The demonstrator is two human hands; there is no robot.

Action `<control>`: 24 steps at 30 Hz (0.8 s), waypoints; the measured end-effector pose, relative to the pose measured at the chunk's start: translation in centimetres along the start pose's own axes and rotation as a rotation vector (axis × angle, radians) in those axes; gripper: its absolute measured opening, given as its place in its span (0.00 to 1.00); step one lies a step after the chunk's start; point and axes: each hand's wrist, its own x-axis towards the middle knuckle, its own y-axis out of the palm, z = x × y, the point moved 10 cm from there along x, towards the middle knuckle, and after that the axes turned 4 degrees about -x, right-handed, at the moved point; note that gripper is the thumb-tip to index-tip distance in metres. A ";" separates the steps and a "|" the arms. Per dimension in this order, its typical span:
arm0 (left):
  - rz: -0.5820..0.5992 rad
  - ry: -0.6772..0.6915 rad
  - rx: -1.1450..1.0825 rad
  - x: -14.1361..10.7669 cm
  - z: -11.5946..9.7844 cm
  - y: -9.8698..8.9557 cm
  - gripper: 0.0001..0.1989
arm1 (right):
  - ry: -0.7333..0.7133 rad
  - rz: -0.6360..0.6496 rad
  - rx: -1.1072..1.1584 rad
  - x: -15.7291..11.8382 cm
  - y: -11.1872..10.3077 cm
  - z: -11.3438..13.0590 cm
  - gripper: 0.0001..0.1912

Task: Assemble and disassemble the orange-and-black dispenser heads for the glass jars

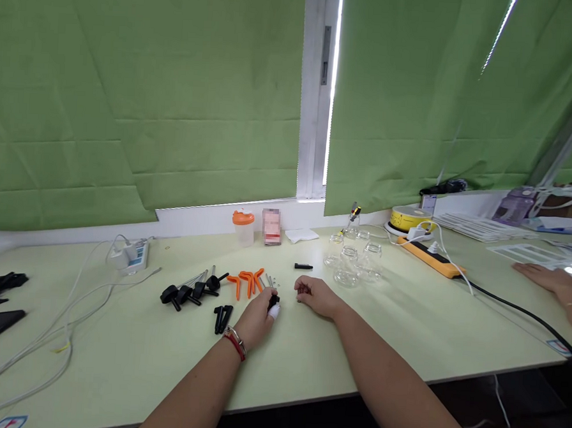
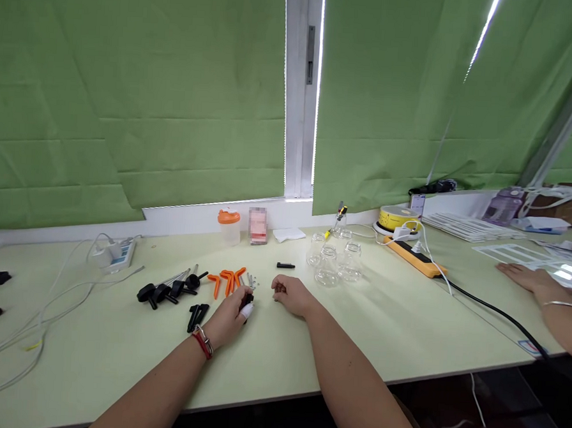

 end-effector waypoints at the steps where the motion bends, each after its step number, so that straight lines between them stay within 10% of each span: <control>1: -0.005 0.002 -0.023 0.0 0.0 0.0 0.13 | -0.006 0.002 0.006 0.0 0.0 0.0 0.08; 24: 0.064 0.041 -0.074 -0.1 -0.9 0.3 0.07 | -0.018 0.006 0.027 -0.3 -0.2 0.3 0.08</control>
